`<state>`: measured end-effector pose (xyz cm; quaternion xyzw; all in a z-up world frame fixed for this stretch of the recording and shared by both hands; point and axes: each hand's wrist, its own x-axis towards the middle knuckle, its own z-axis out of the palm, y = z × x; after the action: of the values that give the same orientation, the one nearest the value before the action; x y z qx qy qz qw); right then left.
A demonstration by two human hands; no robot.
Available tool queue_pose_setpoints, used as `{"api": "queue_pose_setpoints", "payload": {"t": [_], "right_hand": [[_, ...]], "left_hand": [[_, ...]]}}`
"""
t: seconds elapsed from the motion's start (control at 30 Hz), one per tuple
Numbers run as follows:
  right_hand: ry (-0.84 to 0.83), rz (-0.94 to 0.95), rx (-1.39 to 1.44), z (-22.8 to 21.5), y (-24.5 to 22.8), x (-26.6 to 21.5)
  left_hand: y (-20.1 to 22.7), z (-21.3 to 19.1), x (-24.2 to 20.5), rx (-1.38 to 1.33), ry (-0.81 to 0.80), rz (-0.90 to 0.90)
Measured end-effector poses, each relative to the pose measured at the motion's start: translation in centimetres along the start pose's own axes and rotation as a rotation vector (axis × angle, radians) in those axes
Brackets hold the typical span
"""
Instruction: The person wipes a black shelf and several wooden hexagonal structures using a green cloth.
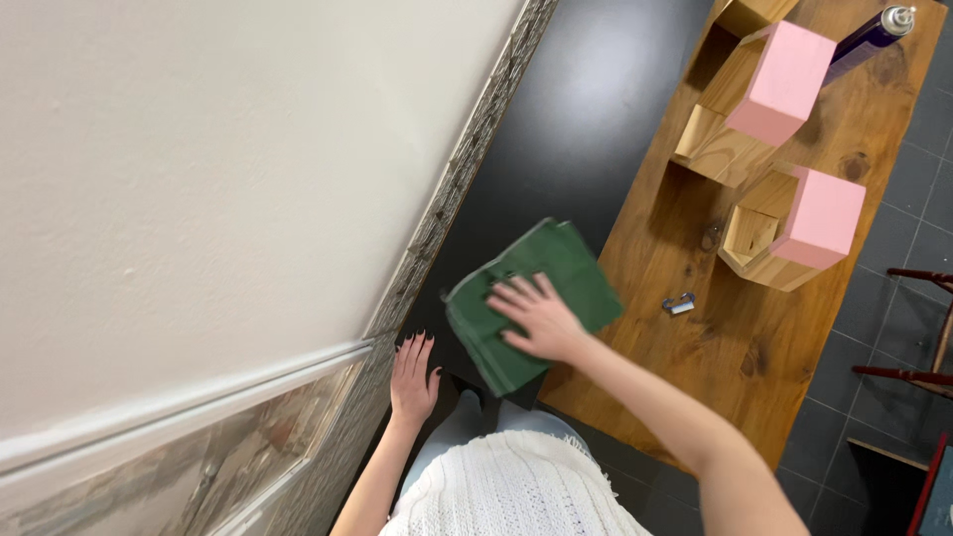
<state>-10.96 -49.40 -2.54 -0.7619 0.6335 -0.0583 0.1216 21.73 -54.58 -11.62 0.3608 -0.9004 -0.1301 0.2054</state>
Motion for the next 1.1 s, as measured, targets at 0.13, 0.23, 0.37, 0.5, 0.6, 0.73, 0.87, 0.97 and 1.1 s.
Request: {"api": "queue_pose_setpoints", "payload": {"t": [0.13,0.23,0.37,0.5,0.6,0.73,0.87,0.97,1.1], "right_hand": [[0.257,0.146,-0.099,-1.8,8.5,1.6],[0.329,0.336,-0.143,-2.6,14.6,5.6],[0.108,0.548,0.019,-5.1,15.7,11.8],[0.229,0.375,0.142,-4.4,8.7,11.4],[0.3,0.134,0.085,-1.8,4.0,7.8],[0.035,-0.048,0.084,-3.2,1.5,1.2],[-0.035,0.105,0.147,-6.8,5.7,-0.2],[0.116,0.246,0.053,-5.7,12.7,2.7],[0.309,0.315,-0.07,-5.1,18.0,9.6]], "left_hand": [[-0.4,0.5,-0.3,0.076,-0.012,-0.016],[0.1,0.0,-0.1,0.089,-0.01,-0.031],[1.9,-2.4,0.7,-0.065,-0.024,-0.06],[3.9,-3.6,2.5,-0.08,0.012,-0.106],[4.8,-3.8,4.5,-0.078,0.012,-0.1],[5.7,-3.9,6.8,-0.143,-0.012,-0.091],[6.2,-3.2,7.3,-0.08,-0.034,-0.09],[6.5,-3.2,7.4,-0.062,0.015,-0.094],[6.5,-3.2,7.6,-0.058,0.058,-0.094]]}}
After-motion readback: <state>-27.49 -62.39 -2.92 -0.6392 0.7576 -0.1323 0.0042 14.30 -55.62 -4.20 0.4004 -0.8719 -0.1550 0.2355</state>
